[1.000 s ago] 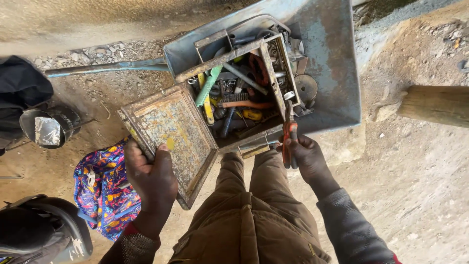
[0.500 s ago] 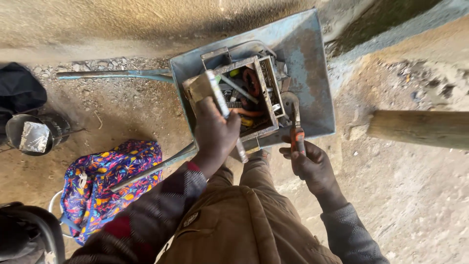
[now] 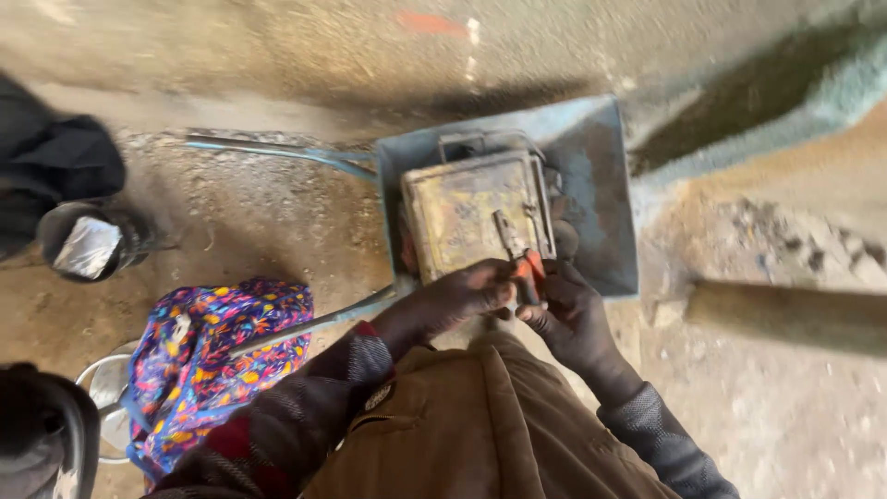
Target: The person retrieves a small metal piece from a toolbox and moves to a workbench. They use a hammer to strike the metal piece on a wooden block, then switch to pliers to bend and shape the metal while continuing to hammer it.
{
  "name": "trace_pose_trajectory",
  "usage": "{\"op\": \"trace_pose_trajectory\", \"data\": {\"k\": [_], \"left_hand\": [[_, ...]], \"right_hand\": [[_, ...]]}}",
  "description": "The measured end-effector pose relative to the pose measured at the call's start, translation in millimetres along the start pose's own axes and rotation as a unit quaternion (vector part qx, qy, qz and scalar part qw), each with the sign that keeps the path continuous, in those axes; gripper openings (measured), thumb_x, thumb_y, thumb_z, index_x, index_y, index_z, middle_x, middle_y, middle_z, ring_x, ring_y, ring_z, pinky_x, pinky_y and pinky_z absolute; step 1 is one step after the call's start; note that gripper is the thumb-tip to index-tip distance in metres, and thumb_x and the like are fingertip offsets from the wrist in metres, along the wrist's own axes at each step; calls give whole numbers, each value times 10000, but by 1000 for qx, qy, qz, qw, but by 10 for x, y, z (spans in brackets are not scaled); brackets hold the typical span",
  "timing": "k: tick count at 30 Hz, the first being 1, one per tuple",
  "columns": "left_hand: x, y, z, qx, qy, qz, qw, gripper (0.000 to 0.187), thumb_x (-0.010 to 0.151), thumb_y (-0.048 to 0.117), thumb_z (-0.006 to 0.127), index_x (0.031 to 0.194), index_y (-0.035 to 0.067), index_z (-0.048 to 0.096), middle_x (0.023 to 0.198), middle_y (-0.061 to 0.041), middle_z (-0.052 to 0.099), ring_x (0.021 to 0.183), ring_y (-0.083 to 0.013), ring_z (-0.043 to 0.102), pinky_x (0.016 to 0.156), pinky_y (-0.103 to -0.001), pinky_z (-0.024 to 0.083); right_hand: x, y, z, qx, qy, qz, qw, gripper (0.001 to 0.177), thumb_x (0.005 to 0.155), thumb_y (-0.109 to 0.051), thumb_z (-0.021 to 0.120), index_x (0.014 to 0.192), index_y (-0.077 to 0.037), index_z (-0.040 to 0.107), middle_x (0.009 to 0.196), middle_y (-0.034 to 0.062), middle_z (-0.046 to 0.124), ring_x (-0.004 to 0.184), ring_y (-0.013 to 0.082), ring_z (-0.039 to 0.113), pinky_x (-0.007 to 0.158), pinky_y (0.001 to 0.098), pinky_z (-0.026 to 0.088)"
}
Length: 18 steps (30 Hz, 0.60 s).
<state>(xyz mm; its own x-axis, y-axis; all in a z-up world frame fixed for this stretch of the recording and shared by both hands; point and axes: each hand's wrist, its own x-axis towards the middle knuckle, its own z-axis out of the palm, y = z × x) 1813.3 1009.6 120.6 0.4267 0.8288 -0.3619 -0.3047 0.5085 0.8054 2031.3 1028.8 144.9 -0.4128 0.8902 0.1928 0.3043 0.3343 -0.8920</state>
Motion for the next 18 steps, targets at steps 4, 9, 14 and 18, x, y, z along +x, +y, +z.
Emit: {"op": "trace_pose_trajectory", "data": {"k": [4, 9, 14, 18], "left_hand": [[-203, 255, 140, -89, 23, 96, 991, 399, 1026, 459, 642, 1161, 123, 474, 962, -64, 595, 813, -178, 683, 755, -287, 565], [-425, -218, -105, -89, 224, 180, 954, 324, 1009, 268, 700, 1128, 55, 488, 936, -134, 537, 759, -302, 698, 581, -354, 599], [-1208, -161, 302, 125, 261, 74, 954, 747, 932, 395, 571, 1589, 110, 356, 1366, -8, 545, 1191, -87, 483, 1042, -256, 401], [-1426, -257, 766, 181, 357, 29, 916, 682, 798, 493, 678, 1373, 165, 514, 1149, -20, 662, 1033, -122, 564, 918, -301, 455]], "right_hand": [[352, -265, 307, -22, -75, -73, 994, 561, 692, -396, 937, 1026, -31, 670, 1183, 193, 665, 933, 385, 708, 689, 386, 591], [470, -186, 493, -51, -208, -115, 970, 839, 612, -571, 896, 1285, -161, 607, 1123, 131, 665, 909, 368, 734, 672, 473, 611], [413, 92, 469, 211, -373, 141, 892, 971, 671, 24, 787, 1533, -133, 370, 769, 116, 510, 700, 193, 501, 658, 336, 447], [87, 322, 633, 172, -388, 215, 880, 675, 734, 1, 807, 1362, -87, 574, 1163, 164, 753, 1017, 203, 669, 813, 348, 560]]}}
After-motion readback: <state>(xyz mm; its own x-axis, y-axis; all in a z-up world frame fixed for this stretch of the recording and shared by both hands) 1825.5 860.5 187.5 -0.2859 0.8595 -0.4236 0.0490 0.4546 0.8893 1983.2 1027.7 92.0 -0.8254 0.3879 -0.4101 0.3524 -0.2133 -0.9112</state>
